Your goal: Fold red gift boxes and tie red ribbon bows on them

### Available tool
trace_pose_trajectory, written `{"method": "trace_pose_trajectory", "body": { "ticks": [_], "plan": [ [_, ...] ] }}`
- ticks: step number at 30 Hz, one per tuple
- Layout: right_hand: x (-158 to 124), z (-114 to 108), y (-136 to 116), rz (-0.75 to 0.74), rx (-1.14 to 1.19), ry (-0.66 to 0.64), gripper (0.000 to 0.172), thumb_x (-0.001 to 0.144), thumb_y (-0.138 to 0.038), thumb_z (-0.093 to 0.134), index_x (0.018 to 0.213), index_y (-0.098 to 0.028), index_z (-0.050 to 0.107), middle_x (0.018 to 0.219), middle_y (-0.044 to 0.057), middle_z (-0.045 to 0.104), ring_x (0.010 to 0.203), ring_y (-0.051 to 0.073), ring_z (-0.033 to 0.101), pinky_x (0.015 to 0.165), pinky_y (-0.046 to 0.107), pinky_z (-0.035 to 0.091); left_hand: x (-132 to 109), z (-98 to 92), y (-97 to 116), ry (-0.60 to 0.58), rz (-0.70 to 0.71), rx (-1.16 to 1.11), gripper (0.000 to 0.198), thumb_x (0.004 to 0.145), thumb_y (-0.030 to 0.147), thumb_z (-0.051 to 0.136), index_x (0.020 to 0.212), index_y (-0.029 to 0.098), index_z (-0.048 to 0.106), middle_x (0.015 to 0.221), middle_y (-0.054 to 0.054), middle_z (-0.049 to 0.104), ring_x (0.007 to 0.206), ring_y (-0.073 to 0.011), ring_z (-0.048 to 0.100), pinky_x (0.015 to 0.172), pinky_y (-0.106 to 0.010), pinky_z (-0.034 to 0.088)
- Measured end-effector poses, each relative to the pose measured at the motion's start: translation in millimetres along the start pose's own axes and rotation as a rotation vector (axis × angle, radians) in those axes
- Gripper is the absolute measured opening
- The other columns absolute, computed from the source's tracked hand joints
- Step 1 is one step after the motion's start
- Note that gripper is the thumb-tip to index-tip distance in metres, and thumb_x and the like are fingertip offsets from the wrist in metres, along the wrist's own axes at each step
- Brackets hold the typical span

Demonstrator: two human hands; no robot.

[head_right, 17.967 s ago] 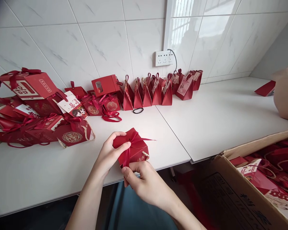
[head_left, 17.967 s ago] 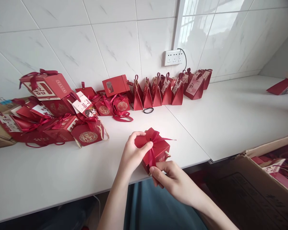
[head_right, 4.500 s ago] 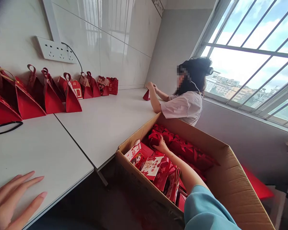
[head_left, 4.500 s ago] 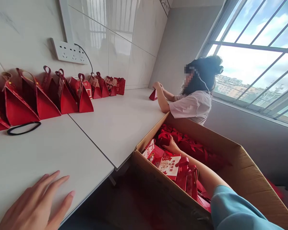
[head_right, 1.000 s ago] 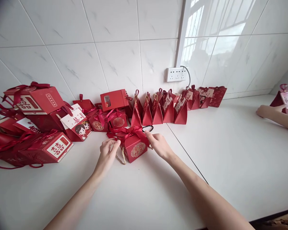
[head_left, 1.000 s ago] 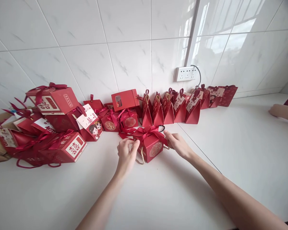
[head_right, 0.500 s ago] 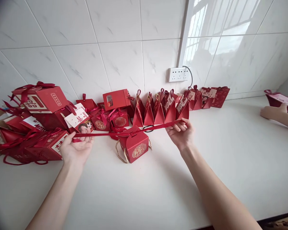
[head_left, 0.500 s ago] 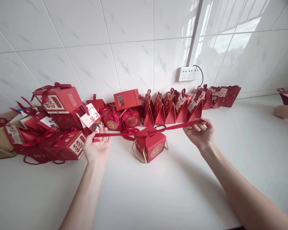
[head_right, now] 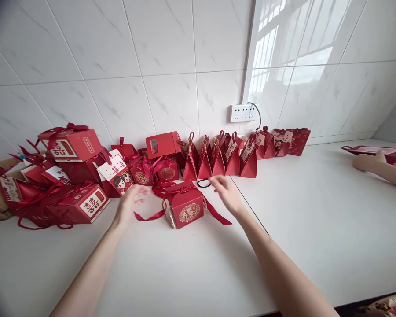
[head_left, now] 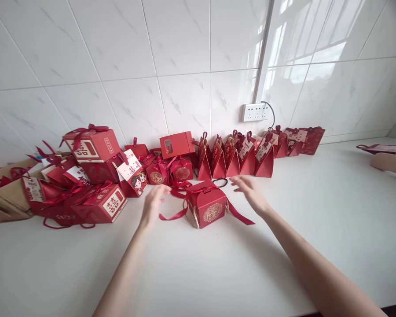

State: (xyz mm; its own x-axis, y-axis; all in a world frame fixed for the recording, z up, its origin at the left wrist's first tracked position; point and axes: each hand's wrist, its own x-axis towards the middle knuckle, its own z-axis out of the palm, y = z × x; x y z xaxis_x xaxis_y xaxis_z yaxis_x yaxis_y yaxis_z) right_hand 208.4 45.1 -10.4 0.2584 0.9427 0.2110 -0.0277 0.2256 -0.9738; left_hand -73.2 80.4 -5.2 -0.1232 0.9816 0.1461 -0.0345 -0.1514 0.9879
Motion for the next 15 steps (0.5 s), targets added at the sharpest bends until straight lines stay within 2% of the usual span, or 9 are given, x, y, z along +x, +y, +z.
{"method": "trace_pose_trajectory", "body": {
  "ticks": [2,4,7,9,11,13,15],
  "plan": [
    [-9,10,-3,0.070,-0.110,-0.140,0.032,0.066,-0.047,0.074,0.079,-0.019,0.065,0.085,0.003,0.064,0.075,0.016,0.057,0.066,0.028,0.043,-9,10.5,-5,-0.185,-0.017,0.155,0.039,0.057,0.044,0.072,0.084,0.019,0.062,0.087,-0.006,0.067,0.087,-0.0223,0.061,0.074,-0.030,0.046],
    [-14,14,-7,0.133,-0.195,-0.234,0.032,0.067,-0.047,0.073,0.078,-0.017,0.065,0.079,0.002,0.063,0.067,0.014,0.054,0.062,0.028,0.039,-17,18.3,-9,-0.330,-0.035,0.277,0.037,0.059,0.038,0.072,0.088,0.019,0.062,0.082,-0.003,0.068,0.079,-0.0208,0.062,0.072,-0.030,0.046],
    [-13,10,-14,0.208,-0.268,-0.340,0.037,0.070,-0.050,0.071,0.062,-0.016,0.058,0.057,-0.004,0.051,0.051,0.009,0.040,0.053,0.026,0.029,-23,18.3,-9,-0.464,-0.040,0.415,0.022,0.067,0.039,0.065,0.072,0.018,0.058,0.065,0.001,0.061,0.064,-0.0175,0.057,0.063,-0.028,0.044],
    [-10,4,-20,0.239,-0.271,-0.404,0.043,0.069,-0.050,0.073,0.053,-0.017,0.050,0.049,-0.007,0.041,0.046,0.007,0.033,0.050,0.025,0.025,-21,11.8,-2,-0.480,-0.016,0.484,0.028,0.072,0.044,0.058,0.063,0.019,0.053,0.061,0.001,0.056,0.064,-0.0171,0.056,0.064,-0.028,0.043],
    [-7,-1,-26,0.252,-0.233,-0.453,0.042,0.068,-0.048,0.074,0.054,-0.017,0.051,0.051,-0.006,0.044,0.048,0.007,0.038,0.051,0.025,0.030,-18,4.9,8,-0.444,0.016,0.538,0.032,0.078,0.048,0.049,0.065,0.019,0.051,0.067,0.000,0.058,0.071,-0.0189,0.058,0.069,-0.030,0.044],
    [-3,-4,-34,0.263,-0.168,-0.493,0.035,0.069,-0.046,0.074,0.063,-0.016,0.057,0.061,-0.002,0.055,0.056,0.011,0.051,0.056,0.026,0.038,-16,2.5,19,-0.384,0.047,0.584,0.032,0.082,0.049,0.043,0.079,0.019,0.054,0.086,-0.004,0.063,0.086,-0.0217,0.061,0.077,-0.032,0.045],
    [1,-3,-44,0.274,-0.101,-0.531,0.032,0.068,-0.044,0.075,0.070,-0.015,0.061,0.070,0.002,0.061,0.061,0.013,0.058,0.059,0.027,0.043,-16,6.9,31,-0.326,0.090,0.615,0.034,0.083,0.047,0.044,0.101,0.020,0.053,0.113,-0.008,0.060,0.105,-0.0236,0.057,0.087,-0.034,0.044]
  ]
}}
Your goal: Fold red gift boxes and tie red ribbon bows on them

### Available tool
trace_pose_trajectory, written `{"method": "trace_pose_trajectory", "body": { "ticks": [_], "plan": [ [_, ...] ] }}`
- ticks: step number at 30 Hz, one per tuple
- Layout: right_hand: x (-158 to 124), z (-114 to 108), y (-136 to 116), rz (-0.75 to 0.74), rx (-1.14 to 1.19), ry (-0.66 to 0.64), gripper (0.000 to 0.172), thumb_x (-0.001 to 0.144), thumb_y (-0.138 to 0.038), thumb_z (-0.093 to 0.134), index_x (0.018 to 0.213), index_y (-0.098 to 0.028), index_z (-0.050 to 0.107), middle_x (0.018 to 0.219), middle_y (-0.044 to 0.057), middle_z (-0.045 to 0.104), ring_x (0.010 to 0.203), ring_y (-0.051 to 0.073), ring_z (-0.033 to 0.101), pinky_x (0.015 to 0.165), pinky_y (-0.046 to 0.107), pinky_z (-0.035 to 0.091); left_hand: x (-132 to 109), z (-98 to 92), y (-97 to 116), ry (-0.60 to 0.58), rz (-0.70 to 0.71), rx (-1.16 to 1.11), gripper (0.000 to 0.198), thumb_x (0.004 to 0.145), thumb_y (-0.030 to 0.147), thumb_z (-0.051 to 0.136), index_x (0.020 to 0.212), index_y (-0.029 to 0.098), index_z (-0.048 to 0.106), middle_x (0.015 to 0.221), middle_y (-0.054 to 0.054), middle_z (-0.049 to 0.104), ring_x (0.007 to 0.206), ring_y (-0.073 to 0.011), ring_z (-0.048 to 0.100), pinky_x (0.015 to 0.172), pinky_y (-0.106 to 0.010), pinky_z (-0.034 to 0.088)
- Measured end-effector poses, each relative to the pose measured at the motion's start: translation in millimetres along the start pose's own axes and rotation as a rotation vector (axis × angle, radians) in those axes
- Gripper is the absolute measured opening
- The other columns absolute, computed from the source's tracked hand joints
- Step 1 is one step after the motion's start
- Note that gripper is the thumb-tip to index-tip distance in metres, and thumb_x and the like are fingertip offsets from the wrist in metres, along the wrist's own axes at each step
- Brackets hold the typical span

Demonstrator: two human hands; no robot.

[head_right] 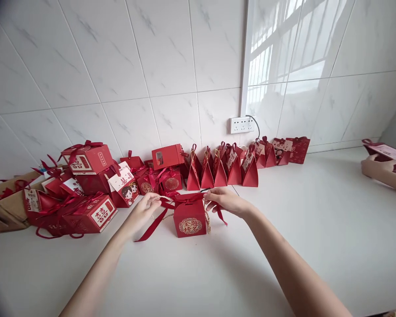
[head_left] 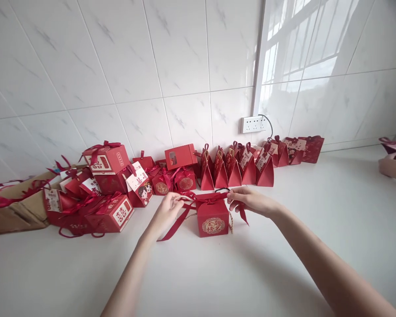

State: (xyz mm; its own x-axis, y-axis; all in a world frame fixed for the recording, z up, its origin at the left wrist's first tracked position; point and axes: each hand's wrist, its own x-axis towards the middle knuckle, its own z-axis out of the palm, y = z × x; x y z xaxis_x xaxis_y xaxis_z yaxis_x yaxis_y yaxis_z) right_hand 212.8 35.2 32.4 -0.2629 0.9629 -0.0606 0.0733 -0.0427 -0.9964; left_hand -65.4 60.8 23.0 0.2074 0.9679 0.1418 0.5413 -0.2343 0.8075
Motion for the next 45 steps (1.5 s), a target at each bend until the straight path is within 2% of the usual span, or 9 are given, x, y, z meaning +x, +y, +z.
{"method": "trace_pose_trajectory", "body": {
  "ticks": [3,7,14,21,25,28,33,38,45],
  "plan": [
    [5,4,-22,-0.044,0.086,-0.040,0.031,0.066,-0.039,0.078,0.064,-0.014,0.060,0.065,0.002,0.061,0.054,0.011,0.056,0.056,0.026,0.044,3,4.2,22,-0.024,0.067,0.175,0.038,0.078,0.045,0.054,0.108,0.023,0.054,0.128,-0.008,0.052,0.122,-0.0252,0.047,0.100,-0.036,0.037],
    [19,18,-50,-0.142,0.229,-0.026,0.030,0.069,-0.038,0.075,0.060,-0.016,0.057,0.059,-0.002,0.055,0.056,0.009,0.054,0.057,0.023,0.046,7,12.8,45,-0.143,0.058,0.403,0.023,0.073,0.044,0.058,0.075,0.021,0.060,0.106,-0.009,0.062,0.109,-0.0317,0.054,0.093,-0.040,0.039],
    [43,42,-58,-0.227,0.411,-0.035,0.017,0.075,-0.030,0.068,0.069,-0.015,0.064,0.085,0.008,0.070,0.078,0.016,0.065,0.072,0.027,0.052,20,20.0,41,-0.234,-0.064,0.329,0.034,0.076,0.039,0.052,0.048,0.023,0.040,0.047,0.003,0.042,0.045,-0.0160,0.043,0.052,-0.029,0.032],
    [46,34,-58,-0.220,0.451,-0.036,0.034,0.083,-0.040,0.056,0.061,-0.015,0.064,0.063,0.006,0.067,0.059,0.016,0.062,0.061,0.027,0.051,38,0.2,44,-0.208,-0.072,0.095,0.033,0.063,0.038,0.067,0.044,0.022,0.047,0.043,0.005,0.040,0.041,-0.0125,0.038,0.047,-0.027,0.027],
    [42,31,-64,-0.220,0.521,0.065,0.030,0.078,-0.035,0.054,0.058,-0.016,0.064,0.062,0.007,0.067,0.060,0.016,0.062,0.064,0.028,0.051,39,-20.9,70,-0.153,-0.055,-0.041,0.029,0.069,0.045,0.062,0.056,0.019,0.060,0.059,-0.001,0.060,0.055,-0.0160,0.053,0.056,-0.028,0.040],
    [39,35,-65,-0.312,0.468,0.099,0.016,0.068,-0.032,0.068,0.067,-0.015,0.070,0.069,0.005,0.069,0.065,0.016,0.063,0.068,0.028,0.050,36,-23.8,84,-0.167,0.008,-0.444,0.031,0.073,0.047,0.062,0.062,0.017,0.063,0.071,-0.005,0.066,0.070,-0.0196,0.061,0.069,-0.031,0.048],
    [40,49,-60,-0.385,0.342,0.167,0.036,0.062,-0.039,0.079,0.087,-0.015,0.070,0.074,0.002,0.068,0.067,0.014,0.062,0.066,0.029,0.049,27,-16.2,97,-0.151,0.077,-1.032,0.026,0.072,0.040,0.067,0.060,0.017,0.064,0.064,-0.003,0.062,0.068,-0.0183,0.062,0.077,-0.036,0.052],
    [40,58,-57,-0.455,0.343,0.177,0.047,0.061,-0.039,0.082,0.097,-0.019,0.060,0.070,-0.003,0.066,0.057,0.011,0.060,0.056,0.024,0.047,15,-16.8,109,-0.149,0.214,-1.023,0.044,0.074,0.045,0.061,0.106,0.016,0.071,0.115,-0.011,0.066,0.113,-0.0282,0.057,0.098,-0.041,0.046],
    [36,52,-61,-0.504,0.403,0.218,0.043,0.063,-0.037,0.081,0.096,-0.021,0.058,0.077,-0.002,0.069,0.068,0.015,0.069,0.069,0.030,0.054,14,-17.1,111,-0.043,0.245,-0.954,0.045,0.072,0.040,0.058,0.109,0.017,0.069,0.131,-0.010,0.059,0.125,-0.0316,0.050,0.103,-0.044,0.043]
  ]
}}
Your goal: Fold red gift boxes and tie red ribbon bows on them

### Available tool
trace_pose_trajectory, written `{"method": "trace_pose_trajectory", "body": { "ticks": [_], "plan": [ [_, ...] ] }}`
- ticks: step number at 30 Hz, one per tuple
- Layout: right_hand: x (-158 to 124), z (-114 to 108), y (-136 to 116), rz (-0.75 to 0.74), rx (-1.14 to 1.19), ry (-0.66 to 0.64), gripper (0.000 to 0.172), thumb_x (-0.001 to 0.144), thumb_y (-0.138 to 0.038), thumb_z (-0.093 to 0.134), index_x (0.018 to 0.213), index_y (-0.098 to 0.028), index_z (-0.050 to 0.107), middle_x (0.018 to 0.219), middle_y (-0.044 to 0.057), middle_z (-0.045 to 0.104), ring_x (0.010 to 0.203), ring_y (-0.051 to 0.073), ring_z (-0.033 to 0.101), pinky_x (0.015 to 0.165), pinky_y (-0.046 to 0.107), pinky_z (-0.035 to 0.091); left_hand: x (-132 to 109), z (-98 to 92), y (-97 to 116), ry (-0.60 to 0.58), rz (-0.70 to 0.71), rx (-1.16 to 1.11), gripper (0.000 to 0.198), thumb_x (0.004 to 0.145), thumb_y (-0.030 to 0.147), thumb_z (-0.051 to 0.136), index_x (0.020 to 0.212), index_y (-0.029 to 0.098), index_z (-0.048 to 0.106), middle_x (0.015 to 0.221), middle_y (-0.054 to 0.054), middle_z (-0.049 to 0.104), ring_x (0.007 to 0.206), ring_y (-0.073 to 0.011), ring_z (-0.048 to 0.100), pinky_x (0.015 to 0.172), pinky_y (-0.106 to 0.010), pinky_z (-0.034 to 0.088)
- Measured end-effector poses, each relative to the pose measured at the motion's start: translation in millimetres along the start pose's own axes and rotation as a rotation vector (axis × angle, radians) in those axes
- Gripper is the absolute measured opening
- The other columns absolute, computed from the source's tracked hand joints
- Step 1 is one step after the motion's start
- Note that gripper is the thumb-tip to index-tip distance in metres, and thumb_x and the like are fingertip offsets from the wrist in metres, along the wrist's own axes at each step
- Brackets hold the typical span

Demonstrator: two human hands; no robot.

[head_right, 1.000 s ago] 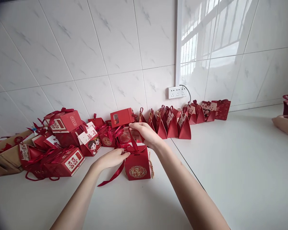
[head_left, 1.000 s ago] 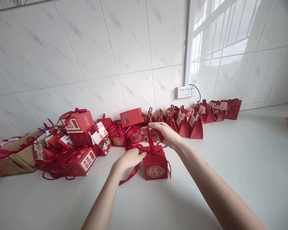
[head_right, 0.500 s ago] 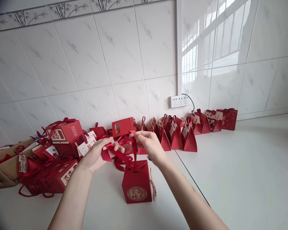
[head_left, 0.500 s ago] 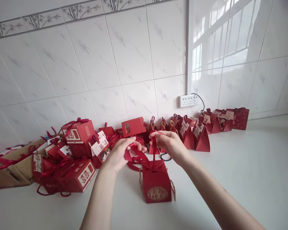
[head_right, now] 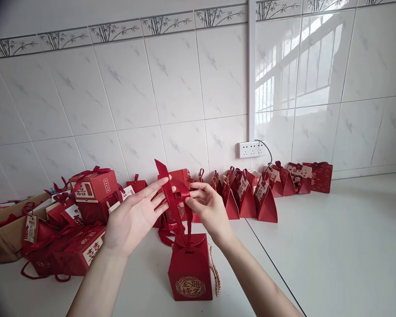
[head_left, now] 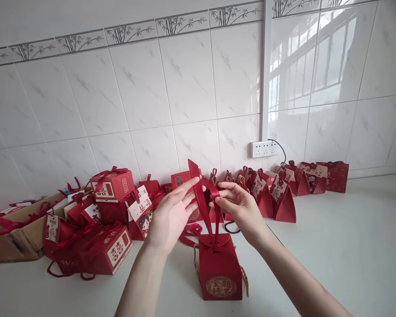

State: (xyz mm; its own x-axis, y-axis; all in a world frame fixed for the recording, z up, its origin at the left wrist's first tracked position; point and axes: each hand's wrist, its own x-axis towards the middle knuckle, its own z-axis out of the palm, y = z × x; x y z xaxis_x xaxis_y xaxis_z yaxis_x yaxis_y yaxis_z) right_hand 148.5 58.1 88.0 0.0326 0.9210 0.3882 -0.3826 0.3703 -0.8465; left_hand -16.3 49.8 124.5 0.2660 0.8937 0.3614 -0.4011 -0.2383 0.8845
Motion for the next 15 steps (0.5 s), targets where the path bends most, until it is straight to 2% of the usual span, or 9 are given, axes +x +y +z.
{"method": "trace_pose_trajectory", "body": {
  "ticks": [5,9,11,13,15],
  "plan": [
    [1,-7,-4,-0.015,0.056,0.008,0.040,0.061,-0.032,0.083,0.091,-0.021,0.060,0.073,-0.004,0.067,0.068,0.014,0.069,0.072,0.029,0.054,-1,1.1,3,0.051,0.045,-0.019,0.030,0.071,0.038,0.058,0.090,0.019,0.072,0.126,-0.009,0.062,0.122,-0.0332,0.053,0.099,-0.046,0.046],
    [1,-10,-7,-0.041,0.038,0.008,0.039,0.060,-0.031,0.084,0.089,-0.021,0.059,0.067,-0.005,0.065,0.066,0.013,0.069,0.067,0.024,0.053,-2,1.7,3,0.023,0.035,-0.026,0.035,0.071,0.038,0.058,0.096,0.018,0.072,0.122,-0.010,0.063,0.118,-0.0318,0.055,0.098,-0.045,0.045],
    [0,-14,-13,0.022,0.026,-0.082,0.038,0.063,-0.039,0.082,0.088,-0.021,0.060,0.063,-0.005,0.064,0.056,0.013,0.067,0.057,0.024,0.053,-3,0.9,4,0.065,0.052,-0.025,0.033,0.071,0.038,0.057,0.093,0.018,0.071,0.107,-0.010,0.067,0.104,-0.0299,0.062,0.090,-0.045,0.048],
    [-3,-21,-20,0.152,-0.008,-0.243,0.043,0.066,-0.057,0.074,0.083,-0.019,0.061,0.055,-0.003,0.063,0.039,0.013,0.059,0.039,0.023,0.047,-5,-1.1,7,0.153,0.103,-0.059,0.024,0.071,0.040,0.055,0.074,0.019,0.066,0.087,-0.008,0.067,0.082,-0.0256,0.064,0.078,-0.043,0.051],
    [-5,-28,-27,0.245,-0.123,-0.363,0.050,0.069,-0.067,0.064,0.074,-0.017,0.061,0.049,-0.001,0.061,0.030,0.013,0.053,0.029,0.022,0.038,-6,-3.6,12,0.230,0.196,-0.109,0.029,0.074,0.042,0.053,0.055,0.020,0.051,0.074,-0.006,0.063,0.069,-0.0211,0.061,0.071,-0.039,0.050]
  ]
}}
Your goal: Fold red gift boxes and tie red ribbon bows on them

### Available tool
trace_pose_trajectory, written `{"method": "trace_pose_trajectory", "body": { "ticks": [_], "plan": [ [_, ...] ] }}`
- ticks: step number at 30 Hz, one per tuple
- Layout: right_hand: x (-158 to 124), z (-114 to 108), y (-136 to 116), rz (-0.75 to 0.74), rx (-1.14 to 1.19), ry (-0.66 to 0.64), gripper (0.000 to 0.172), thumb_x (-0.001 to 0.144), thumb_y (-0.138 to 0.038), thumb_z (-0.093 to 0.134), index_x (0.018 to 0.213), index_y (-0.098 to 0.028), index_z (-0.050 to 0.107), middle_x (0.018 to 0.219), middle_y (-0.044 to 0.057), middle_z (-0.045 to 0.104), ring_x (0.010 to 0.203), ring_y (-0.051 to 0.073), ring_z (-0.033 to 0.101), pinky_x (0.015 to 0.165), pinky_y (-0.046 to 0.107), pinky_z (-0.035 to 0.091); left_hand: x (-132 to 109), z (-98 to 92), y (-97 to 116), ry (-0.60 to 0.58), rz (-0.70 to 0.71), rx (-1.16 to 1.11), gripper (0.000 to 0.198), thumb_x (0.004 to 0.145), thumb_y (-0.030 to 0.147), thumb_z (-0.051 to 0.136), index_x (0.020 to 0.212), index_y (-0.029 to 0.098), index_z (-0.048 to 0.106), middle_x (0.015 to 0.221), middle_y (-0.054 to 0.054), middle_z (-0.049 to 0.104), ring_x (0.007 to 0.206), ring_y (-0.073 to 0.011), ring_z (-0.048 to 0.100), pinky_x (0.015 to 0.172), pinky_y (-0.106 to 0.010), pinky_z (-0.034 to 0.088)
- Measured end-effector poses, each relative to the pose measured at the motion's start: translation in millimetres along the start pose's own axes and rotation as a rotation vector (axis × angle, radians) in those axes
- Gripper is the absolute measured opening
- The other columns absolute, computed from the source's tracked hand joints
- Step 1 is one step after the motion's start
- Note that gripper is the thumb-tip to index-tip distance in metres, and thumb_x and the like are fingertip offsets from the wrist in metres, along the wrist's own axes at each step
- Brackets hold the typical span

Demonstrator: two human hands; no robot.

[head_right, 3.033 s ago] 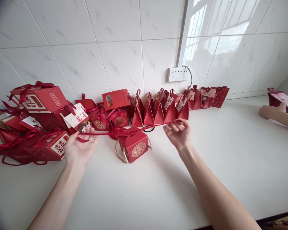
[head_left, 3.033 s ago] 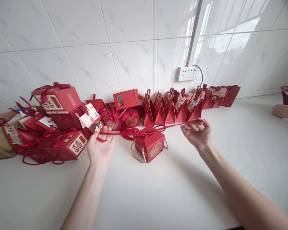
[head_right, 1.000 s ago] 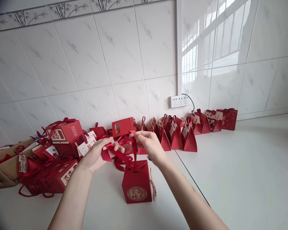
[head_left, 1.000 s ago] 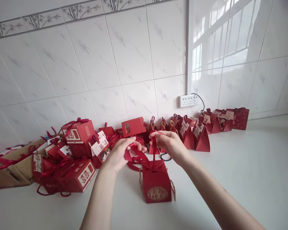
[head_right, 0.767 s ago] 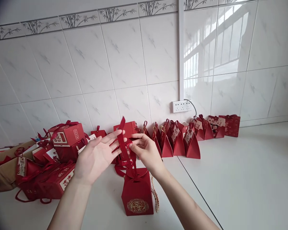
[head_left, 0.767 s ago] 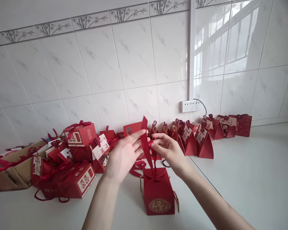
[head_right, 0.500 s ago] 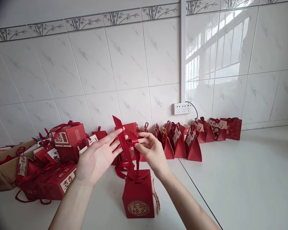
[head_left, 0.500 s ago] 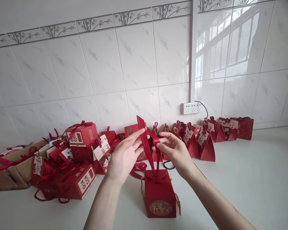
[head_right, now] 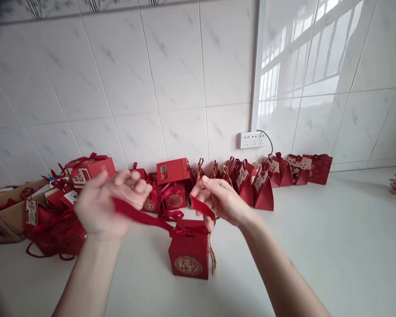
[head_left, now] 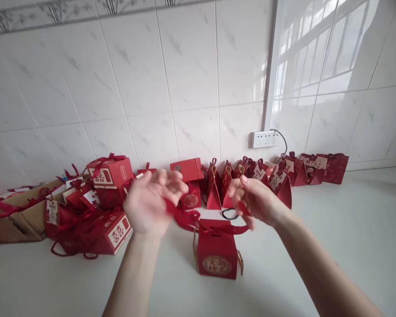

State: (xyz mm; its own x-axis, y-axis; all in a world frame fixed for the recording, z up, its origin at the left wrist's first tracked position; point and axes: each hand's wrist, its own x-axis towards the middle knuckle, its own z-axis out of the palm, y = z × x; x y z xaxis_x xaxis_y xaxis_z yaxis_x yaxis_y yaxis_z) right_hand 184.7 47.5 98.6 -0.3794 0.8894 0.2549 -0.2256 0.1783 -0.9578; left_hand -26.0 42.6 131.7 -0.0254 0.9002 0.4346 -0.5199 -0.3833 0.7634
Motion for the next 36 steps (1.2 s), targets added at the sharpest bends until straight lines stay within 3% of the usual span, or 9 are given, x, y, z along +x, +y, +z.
{"method": "trace_pose_trajectory", "body": {
  "ticks": [2,5,10,17,21,24,29,32,36],
  "plan": [
    [-2,-5,-1,0.038,-0.220,0.009,0.041,0.074,-0.057,0.064,0.069,-0.016,0.063,0.053,0.001,0.063,0.037,0.013,0.058,0.032,0.021,0.041,1,-1.7,3,0.017,0.090,0.032,0.038,0.077,0.040,0.052,0.048,0.019,0.040,0.067,-0.004,0.058,0.066,-0.0185,0.058,0.069,-0.034,0.049],
    [2,-7,7,0.015,-0.669,0.013,0.011,0.074,-0.026,0.065,0.068,-0.018,0.068,0.064,0.002,0.067,0.054,0.014,0.062,0.044,0.022,0.047,-2,-3.3,-2,-0.106,0.041,0.472,0.034,0.077,0.034,0.059,0.048,0.019,0.048,0.058,-0.002,0.053,0.057,-0.0155,0.052,0.060,-0.028,0.041],
    [15,-1,32,-0.023,-1.155,-0.186,0.023,0.069,-0.005,0.060,0.070,-0.022,0.076,0.076,0.003,0.069,0.066,0.015,0.060,0.061,0.026,0.043,-18,-3.3,-33,-0.486,-0.287,1.237,0.023,0.063,0.031,0.074,0.050,0.022,0.057,0.048,0.003,0.050,0.041,-0.0133,0.038,0.050,-0.028,0.025],
    [20,8,42,0.127,-1.212,-0.217,0.019,0.069,-0.007,0.062,0.057,-0.020,0.069,0.069,0.003,0.061,0.062,0.014,0.054,0.053,0.025,0.034,-17,-1.4,-65,-0.522,-0.363,1.458,0.047,0.054,0.034,0.079,0.038,0.023,0.036,0.044,0.003,0.039,0.043,-0.0167,0.040,0.054,-0.031,0.031],
    [22,8,44,0.195,-1.223,-0.226,0.020,0.065,-0.009,0.064,0.050,-0.018,0.057,0.063,0.003,0.056,0.054,0.012,0.047,0.049,0.026,0.029,-9,-10.3,-73,-0.574,-0.383,1.414,0.041,0.051,0.029,0.081,0.037,0.023,0.043,0.046,0.002,0.042,0.047,-0.0201,0.047,0.057,-0.032,0.034],
    [21,5,42,0.242,-1.197,-0.245,0.014,0.066,-0.011,0.059,0.055,-0.019,0.055,0.058,0.000,0.056,0.049,0.011,0.046,0.045,0.025,0.028,-5,-14.7,-69,-0.549,-0.355,1.414,0.032,0.046,0.026,0.082,0.046,0.022,0.051,0.057,0.000,0.048,0.068,-0.0267,0.056,0.064,-0.032,0.038],
    [16,0,34,0.423,-1.024,-0.344,0.002,0.068,-0.018,0.052,0.066,-0.020,0.052,0.054,-0.004,0.057,0.043,0.011,0.055,0.043,0.022,0.036,-5,-9.6,-52,-0.735,-0.355,1.702,0.018,0.070,0.032,0.067,0.086,0.023,0.065,0.096,-0.005,0.059,0.100,-0.0283,0.056,0.075,-0.032,0.042],
    [15,-1,33,0.483,-0.960,-0.350,0.001,0.068,-0.019,0.050,0.068,-0.020,0.050,0.057,-0.004,0.059,0.044,0.011,0.059,0.046,0.021,0.041,-8,-4.9,-54,-0.820,-0.299,1.709,0.019,0.081,0.037,0.054,0.083,0.022,0.064,0.098,-0.007,0.060,0.090,-0.0242,0.060,0.067,-0.030,0.042],
    [18,-3,37,0.439,-1.036,-0.338,0.002,0.066,-0.018,0.050,0.066,-0.019,0.051,0.056,-0.002,0.060,0.048,0.012,0.057,0.044,0.022,0.041,-9,-2.8,-66,-0.878,-0.185,1.731,0.017,0.082,0.020,0.047,0.073,0.020,0.062,0.091,-0.006,0.061,0.084,-0.0216,0.061,0.066,-0.030,0.041]
  ]
}}
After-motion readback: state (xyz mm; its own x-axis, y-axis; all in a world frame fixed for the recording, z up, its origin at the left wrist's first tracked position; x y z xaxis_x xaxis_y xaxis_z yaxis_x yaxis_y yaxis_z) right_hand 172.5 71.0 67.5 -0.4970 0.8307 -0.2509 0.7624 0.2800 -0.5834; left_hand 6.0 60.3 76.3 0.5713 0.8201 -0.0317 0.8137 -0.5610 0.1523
